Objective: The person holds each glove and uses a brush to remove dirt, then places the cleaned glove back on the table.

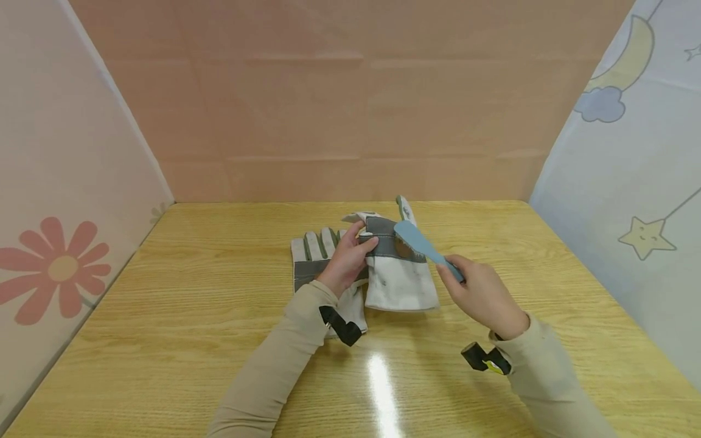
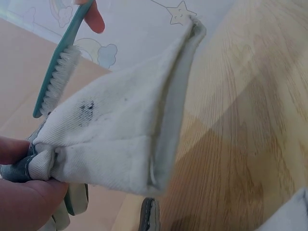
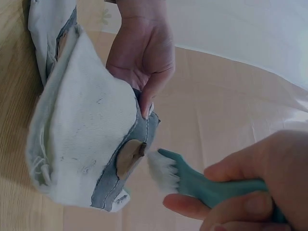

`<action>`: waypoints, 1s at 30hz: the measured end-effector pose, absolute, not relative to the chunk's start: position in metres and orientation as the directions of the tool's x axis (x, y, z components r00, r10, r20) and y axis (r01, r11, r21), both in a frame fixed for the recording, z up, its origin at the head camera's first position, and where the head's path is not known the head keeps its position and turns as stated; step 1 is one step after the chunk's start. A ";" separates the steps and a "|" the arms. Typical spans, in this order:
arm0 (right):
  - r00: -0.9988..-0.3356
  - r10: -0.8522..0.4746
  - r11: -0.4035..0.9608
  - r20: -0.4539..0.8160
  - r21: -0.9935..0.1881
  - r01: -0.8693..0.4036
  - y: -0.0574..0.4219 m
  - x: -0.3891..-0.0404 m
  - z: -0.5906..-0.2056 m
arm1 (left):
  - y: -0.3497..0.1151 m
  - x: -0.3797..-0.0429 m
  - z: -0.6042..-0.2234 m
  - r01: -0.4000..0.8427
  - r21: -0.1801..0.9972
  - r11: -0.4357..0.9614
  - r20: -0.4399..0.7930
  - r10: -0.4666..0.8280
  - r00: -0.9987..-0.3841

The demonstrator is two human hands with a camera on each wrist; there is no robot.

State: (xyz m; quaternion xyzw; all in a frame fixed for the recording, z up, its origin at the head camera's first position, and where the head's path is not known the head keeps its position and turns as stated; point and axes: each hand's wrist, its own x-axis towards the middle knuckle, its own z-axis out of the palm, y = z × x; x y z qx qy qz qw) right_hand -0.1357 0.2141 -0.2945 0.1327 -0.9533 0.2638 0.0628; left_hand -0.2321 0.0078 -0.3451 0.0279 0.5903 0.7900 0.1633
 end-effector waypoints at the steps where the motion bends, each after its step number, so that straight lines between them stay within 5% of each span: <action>1: -0.956 -0.214 0.825 0.198 -0.487 -0.286 0.214 -0.136 -0.295 | 0.008 -0.232 -0.345 -0.226 0.941 -0.253 -0.148 0.293 -0.945; 30: -0.956 -0.220 0.815 0.195 -0.501 -0.290 0.209 -0.142 -0.296 | 0.007 -0.232 -0.342 -0.225 0.945 -0.237 -0.153 0.288 -0.946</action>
